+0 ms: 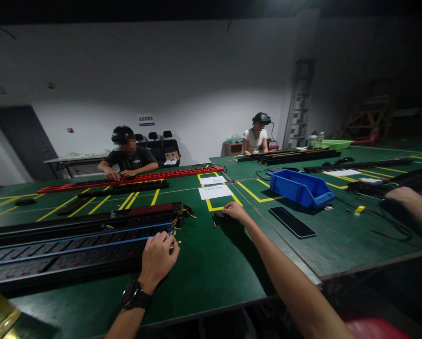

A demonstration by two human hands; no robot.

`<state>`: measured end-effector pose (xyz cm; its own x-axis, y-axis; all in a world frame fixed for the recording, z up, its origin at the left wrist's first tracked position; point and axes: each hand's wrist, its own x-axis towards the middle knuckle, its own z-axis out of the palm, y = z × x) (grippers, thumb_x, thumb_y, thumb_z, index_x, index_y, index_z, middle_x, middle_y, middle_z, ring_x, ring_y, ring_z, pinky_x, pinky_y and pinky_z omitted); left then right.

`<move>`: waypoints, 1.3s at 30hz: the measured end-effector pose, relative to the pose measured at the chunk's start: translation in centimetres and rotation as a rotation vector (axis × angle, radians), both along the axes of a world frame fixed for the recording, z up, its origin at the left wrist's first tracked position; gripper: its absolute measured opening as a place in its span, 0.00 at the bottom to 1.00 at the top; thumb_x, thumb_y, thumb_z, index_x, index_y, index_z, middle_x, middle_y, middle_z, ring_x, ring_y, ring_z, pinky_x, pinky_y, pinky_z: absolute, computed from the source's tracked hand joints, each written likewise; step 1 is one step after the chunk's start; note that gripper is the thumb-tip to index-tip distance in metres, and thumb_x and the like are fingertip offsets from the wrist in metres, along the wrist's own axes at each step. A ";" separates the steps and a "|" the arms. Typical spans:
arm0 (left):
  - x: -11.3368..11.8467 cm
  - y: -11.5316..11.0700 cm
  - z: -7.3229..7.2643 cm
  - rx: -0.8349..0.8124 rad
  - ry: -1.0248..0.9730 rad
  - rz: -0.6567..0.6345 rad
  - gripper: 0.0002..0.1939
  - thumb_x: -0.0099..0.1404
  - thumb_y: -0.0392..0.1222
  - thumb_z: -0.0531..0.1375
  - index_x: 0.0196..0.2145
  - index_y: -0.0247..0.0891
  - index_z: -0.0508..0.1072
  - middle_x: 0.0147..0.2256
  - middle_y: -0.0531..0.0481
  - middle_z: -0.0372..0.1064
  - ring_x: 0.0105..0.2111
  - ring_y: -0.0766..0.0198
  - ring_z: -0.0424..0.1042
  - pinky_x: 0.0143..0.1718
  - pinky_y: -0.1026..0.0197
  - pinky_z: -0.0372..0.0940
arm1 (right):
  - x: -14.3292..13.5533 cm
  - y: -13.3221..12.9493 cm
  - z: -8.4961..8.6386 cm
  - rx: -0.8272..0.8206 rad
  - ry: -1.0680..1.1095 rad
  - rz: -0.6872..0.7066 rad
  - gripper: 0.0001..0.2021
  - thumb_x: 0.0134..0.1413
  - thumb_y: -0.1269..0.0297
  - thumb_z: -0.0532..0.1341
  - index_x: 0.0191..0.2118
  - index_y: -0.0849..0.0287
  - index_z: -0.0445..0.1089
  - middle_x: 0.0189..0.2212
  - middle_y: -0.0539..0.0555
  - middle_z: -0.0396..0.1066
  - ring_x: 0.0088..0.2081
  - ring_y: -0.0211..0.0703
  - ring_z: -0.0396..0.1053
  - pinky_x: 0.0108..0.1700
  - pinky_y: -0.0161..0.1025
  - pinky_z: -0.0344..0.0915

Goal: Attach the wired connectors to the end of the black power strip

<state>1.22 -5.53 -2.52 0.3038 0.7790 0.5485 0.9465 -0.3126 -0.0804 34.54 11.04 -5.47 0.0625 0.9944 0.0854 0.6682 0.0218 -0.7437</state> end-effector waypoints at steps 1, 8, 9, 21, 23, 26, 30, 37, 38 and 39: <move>0.0 0.0 0.0 0.003 -0.001 0.001 0.12 0.71 0.39 0.55 0.32 0.40 0.76 0.34 0.47 0.73 0.39 0.55 0.71 0.41 0.53 0.59 | 0.0 0.0 0.1 -0.002 -0.008 -0.002 0.09 0.50 0.68 0.67 0.35 0.66 0.82 0.31 0.59 0.78 0.33 0.45 0.69 0.34 0.39 0.58; 0.0 0.0 -0.1 0.014 -0.010 -0.006 0.12 0.71 0.39 0.55 0.32 0.40 0.76 0.34 0.47 0.73 0.38 0.56 0.70 0.41 0.53 0.59 | 0.1 -0.2 0.3 -0.001 -0.038 0.002 0.08 0.50 0.68 0.66 0.33 0.65 0.82 0.27 0.57 0.76 0.31 0.44 0.68 0.34 0.39 0.58; 0.0 0.0 -0.1 0.013 -0.009 -0.006 0.12 0.71 0.39 0.55 0.32 0.40 0.76 0.34 0.47 0.73 0.37 0.56 0.70 0.41 0.53 0.59 | 0.2 -0.2 0.3 -0.010 -0.025 0.018 0.08 0.51 0.67 0.66 0.33 0.65 0.82 0.26 0.56 0.75 0.30 0.44 0.67 0.33 0.39 0.57; -0.1 0.2 -0.3 0.011 0.004 0.008 0.13 0.71 0.39 0.54 0.31 0.40 0.76 0.34 0.47 0.74 0.38 0.56 0.71 0.41 0.53 0.60 | 0.6 0.1 0.2 -0.046 0.058 0.081 0.10 0.53 0.64 0.66 0.30 0.66 0.81 0.23 0.55 0.72 0.27 0.40 0.63 0.30 0.39 0.54; -0.1 0.1 -0.2 0.011 0.004 0.007 0.13 0.71 0.39 0.54 0.31 0.40 0.75 0.34 0.46 0.74 0.38 0.56 0.71 0.41 0.53 0.60 | 0.6 0.0 0.1 -0.032 0.057 0.071 0.11 0.53 0.62 0.67 0.31 0.66 0.81 0.24 0.55 0.73 0.28 0.41 0.64 0.31 0.40 0.54; -0.1 0.0 -0.2 0.006 0.005 0.002 0.13 0.71 0.39 0.54 0.31 0.40 0.75 0.34 0.46 0.73 0.38 0.56 0.71 0.41 0.53 0.60 | 0.6 -0.1 0.0 -0.032 0.012 0.051 0.13 0.55 0.59 0.67 0.32 0.66 0.81 0.25 0.56 0.74 0.29 0.43 0.67 0.32 0.40 0.55; 0.0 0.0 -0.1 0.005 -0.001 0.001 0.12 0.71 0.39 0.54 0.32 0.40 0.75 0.34 0.47 0.73 0.38 0.56 0.71 0.41 0.53 0.60 | 0.4 -0.6 0.4 0.000 -0.076 -0.028 0.14 0.57 0.56 0.66 0.36 0.64 0.81 0.31 0.59 0.77 0.34 0.46 0.70 0.34 0.39 0.57; 0.1 -0.3 -0.1 -0.011 -0.017 0.005 0.11 0.70 0.39 0.55 0.32 0.40 0.75 0.35 0.46 0.73 0.38 0.55 0.71 0.41 0.52 0.60 | -4.0 -3.8 2.7 0.387 -0.246 -0.002 0.10 0.64 0.64 0.60 0.45 0.59 0.77 0.41 0.58 0.75 0.41 0.46 0.71 0.41 0.38 0.63; 0.1 -0.4 -0.1 -0.014 -0.018 0.008 0.11 0.70 0.39 0.56 0.32 0.40 0.75 0.35 0.46 0.74 0.38 0.55 0.71 0.41 0.52 0.60 | -5.5 -4.4 3.0 0.423 -0.240 0.100 0.10 0.65 0.65 0.59 0.46 0.58 0.77 0.42 0.57 0.75 0.41 0.44 0.71 0.43 0.38 0.64; 0.1 -0.5 -0.1 -0.017 -0.019 0.010 0.10 0.70 0.39 0.56 0.32 0.40 0.75 0.36 0.46 0.74 0.39 0.55 0.71 0.42 0.52 0.60 | -7.1 -5.1 3.1 0.449 -0.239 0.212 0.11 0.65 0.66 0.59 0.48 0.57 0.76 0.42 0.56 0.74 0.42 0.43 0.72 0.44 0.38 0.65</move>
<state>1.35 -6.00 -2.63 0.2855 0.7912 0.5408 0.9509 -0.3043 -0.0568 27.47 5.90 -2.33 -0.2088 0.8454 0.4916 0.7636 0.4550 -0.4581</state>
